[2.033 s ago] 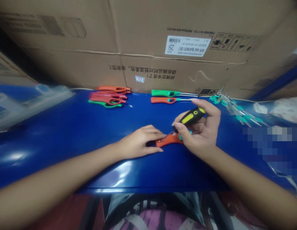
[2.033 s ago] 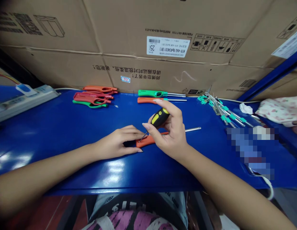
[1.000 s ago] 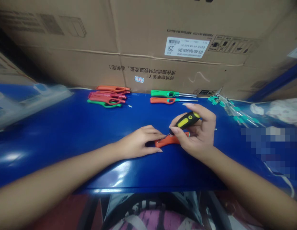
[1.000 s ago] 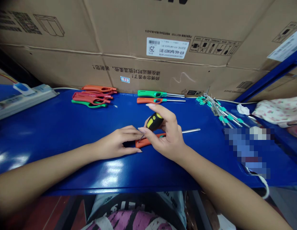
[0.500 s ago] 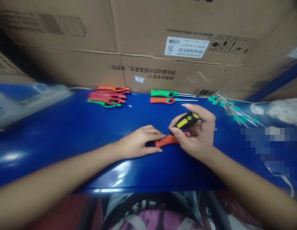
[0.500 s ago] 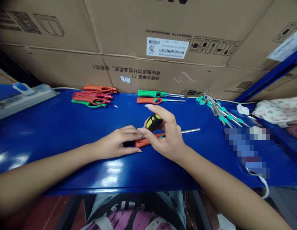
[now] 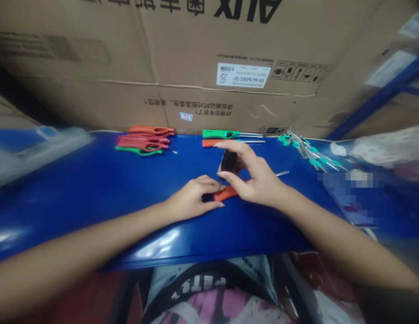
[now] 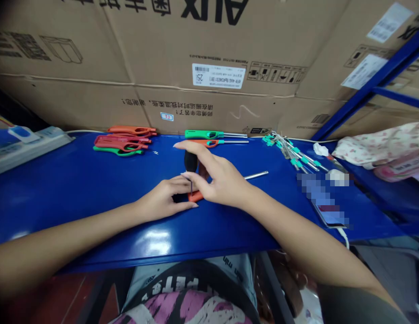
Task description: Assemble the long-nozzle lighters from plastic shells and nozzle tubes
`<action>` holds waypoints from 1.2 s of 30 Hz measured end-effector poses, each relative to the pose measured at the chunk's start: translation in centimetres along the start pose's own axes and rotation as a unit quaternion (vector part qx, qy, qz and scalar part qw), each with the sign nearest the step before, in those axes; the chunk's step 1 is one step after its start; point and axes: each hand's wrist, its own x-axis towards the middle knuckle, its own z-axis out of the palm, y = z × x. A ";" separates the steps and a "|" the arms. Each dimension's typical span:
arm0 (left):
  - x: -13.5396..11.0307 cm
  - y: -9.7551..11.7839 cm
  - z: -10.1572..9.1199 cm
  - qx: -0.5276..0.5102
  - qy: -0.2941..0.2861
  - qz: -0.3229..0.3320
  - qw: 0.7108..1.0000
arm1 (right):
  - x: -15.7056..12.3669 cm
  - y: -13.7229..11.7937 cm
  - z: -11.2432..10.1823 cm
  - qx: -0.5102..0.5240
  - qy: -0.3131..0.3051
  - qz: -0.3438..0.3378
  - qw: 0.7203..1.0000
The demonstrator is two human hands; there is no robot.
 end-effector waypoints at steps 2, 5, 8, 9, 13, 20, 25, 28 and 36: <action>0.5 0.2 0.6 0.006 0.016 0.001 1.000 | 0.3 0.5 -0.5 -0.108 0.018 -0.016 0.994; 1.8 0.2 1.4 0.015 0.028 -0.003 0.999 | 0.6 1.5 -1.0 -0.168 0.038 -0.033 0.984; 3.1 -0.1 2.0 0.012 0.030 -0.012 0.999 | 0.6 2.5 -1.1 -0.083 0.024 -0.013 0.996; 3.4 -0.2 2.1 0.007 0.032 -0.013 0.999 | 0.5 2.8 -1.1 -0.051 0.027 -0.007 0.998; 3.6 -0.5 2.1 -0.019 0.027 -0.004 0.999 | -0.3 3.3 -0.7 -0.061 0.132 -0.057 0.988; 3.1 -0.4 1.9 -0.034 0.016 -0.006 0.999 | -1.1 0.9 -1.6 -0.022 0.049 -0.067 0.996; 3.1 -0.5 2.0 -0.043 0.018 -0.004 0.999 | -1.0 0.1 -2.1 -0.152 0.103 -0.129 0.975; 3.2 -0.5 2.0 -0.042 0.011 -0.006 0.999 | -0.8 0.1 -2.1 -0.082 0.077 -0.056 0.992; 3.2 -0.2 1.9 -0.034 -0.012 0.006 0.999 | -0.8 1.9 -1.8 -0.071 0.162 -0.063 0.982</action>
